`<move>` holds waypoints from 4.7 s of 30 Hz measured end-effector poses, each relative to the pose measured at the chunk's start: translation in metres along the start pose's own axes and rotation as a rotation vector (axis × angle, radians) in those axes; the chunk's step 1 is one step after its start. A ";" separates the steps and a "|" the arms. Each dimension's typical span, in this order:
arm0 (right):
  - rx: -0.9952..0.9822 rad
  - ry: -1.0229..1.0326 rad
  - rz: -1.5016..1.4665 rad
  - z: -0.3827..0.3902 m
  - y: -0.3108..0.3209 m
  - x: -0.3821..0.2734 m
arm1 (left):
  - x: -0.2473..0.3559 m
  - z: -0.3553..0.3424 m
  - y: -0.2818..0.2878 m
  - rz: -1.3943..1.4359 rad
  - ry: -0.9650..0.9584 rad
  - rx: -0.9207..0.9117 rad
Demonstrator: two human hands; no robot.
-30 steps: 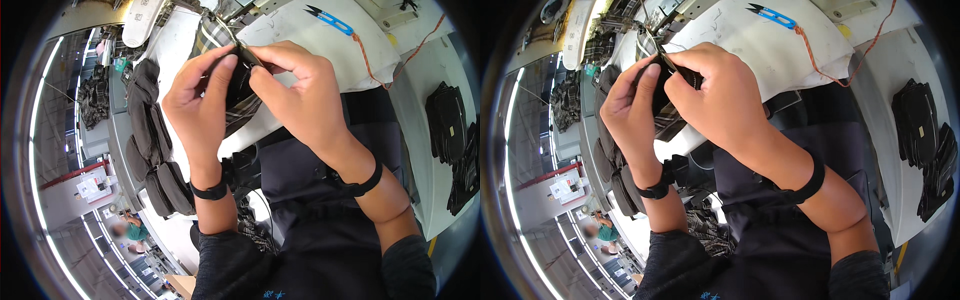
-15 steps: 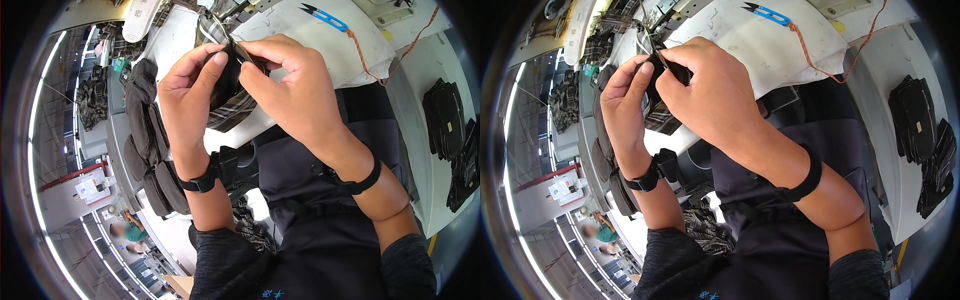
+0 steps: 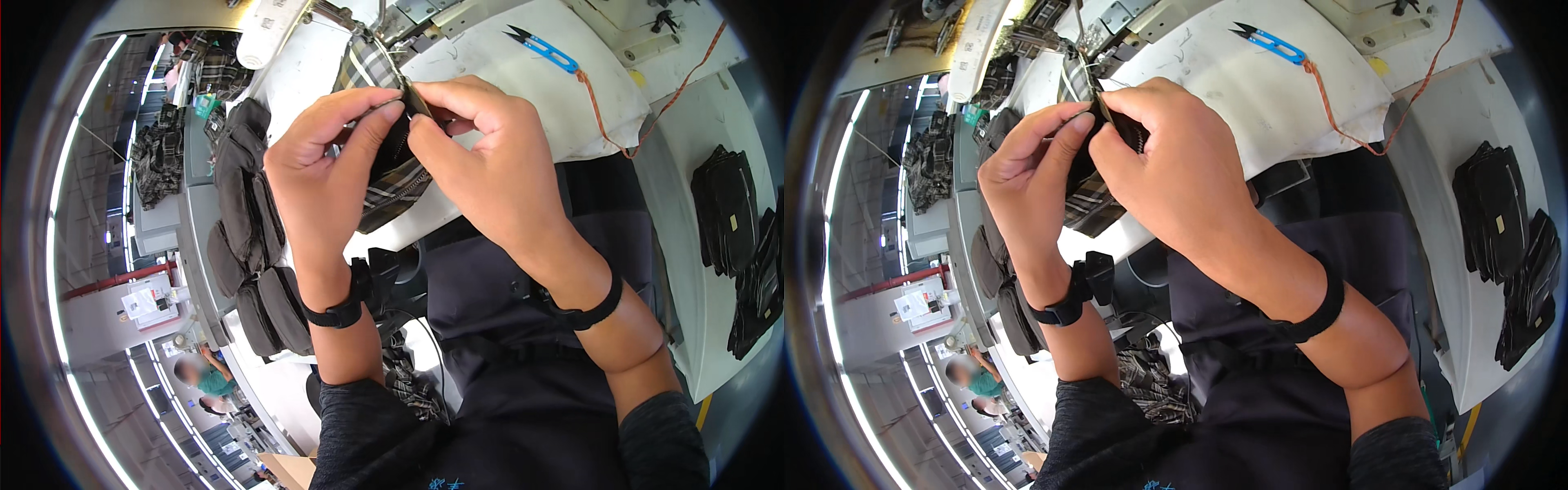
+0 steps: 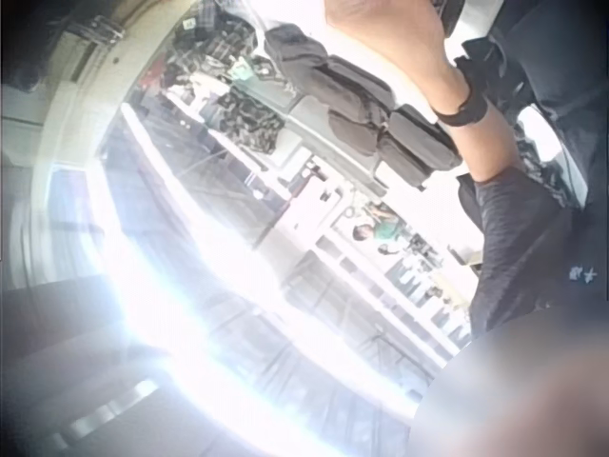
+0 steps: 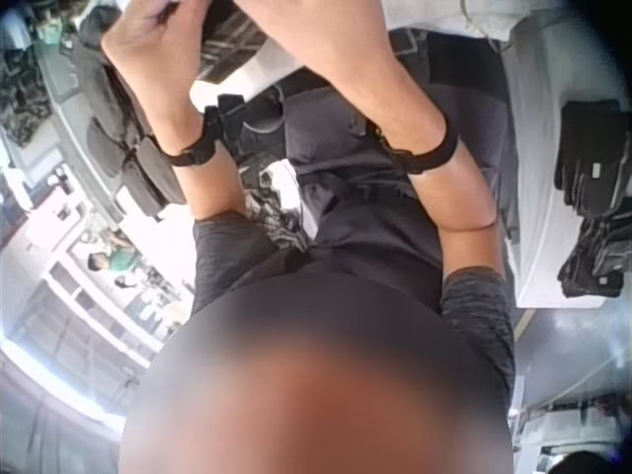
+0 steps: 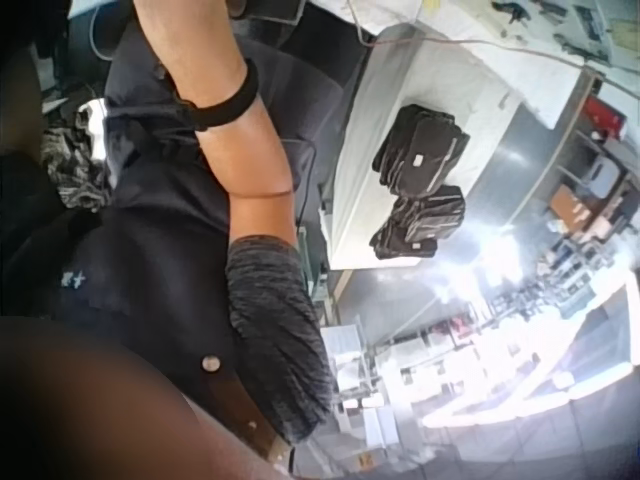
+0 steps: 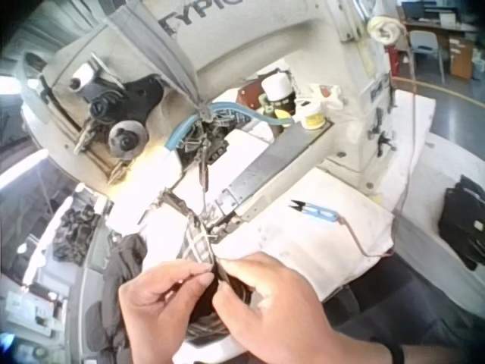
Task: Sewing a small plaid bag using an industrial sewing machine, including threading and bobbin preparation.
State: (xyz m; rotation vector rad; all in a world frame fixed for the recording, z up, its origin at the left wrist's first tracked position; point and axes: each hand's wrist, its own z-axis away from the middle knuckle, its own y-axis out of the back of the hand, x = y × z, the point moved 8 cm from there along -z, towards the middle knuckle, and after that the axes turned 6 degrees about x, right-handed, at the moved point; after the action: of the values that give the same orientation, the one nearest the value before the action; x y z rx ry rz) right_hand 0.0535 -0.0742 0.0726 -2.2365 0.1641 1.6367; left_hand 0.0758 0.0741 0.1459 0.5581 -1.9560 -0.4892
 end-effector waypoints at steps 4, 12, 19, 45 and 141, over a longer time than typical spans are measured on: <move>-0.016 0.016 0.014 -0.003 0.004 -0.001 | 0.019 0.003 -0.004 -0.117 -0.085 -0.011; -0.185 -0.322 -0.315 -0.002 -0.003 0.006 | 0.040 0.011 -0.008 -0.275 -0.168 -0.023; -0.146 -0.409 -0.413 -0.009 -0.008 0.020 | 0.036 0.000 -0.011 -0.294 -0.193 -0.027; 0.062 -0.278 -0.342 -0.045 -0.031 0.033 | 0.038 -0.025 0.002 -0.923 -0.224 0.049; -0.348 -0.452 -0.318 0.019 0.018 0.011 | 0.070 0.046 -0.025 -0.466 -0.259 -0.030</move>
State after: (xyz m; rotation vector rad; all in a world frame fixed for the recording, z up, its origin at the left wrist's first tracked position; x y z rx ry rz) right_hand 0.0349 -0.0826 0.0530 -1.9115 -0.6009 2.0409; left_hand 0.0108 0.0181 0.1626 0.9789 -2.0557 -0.9180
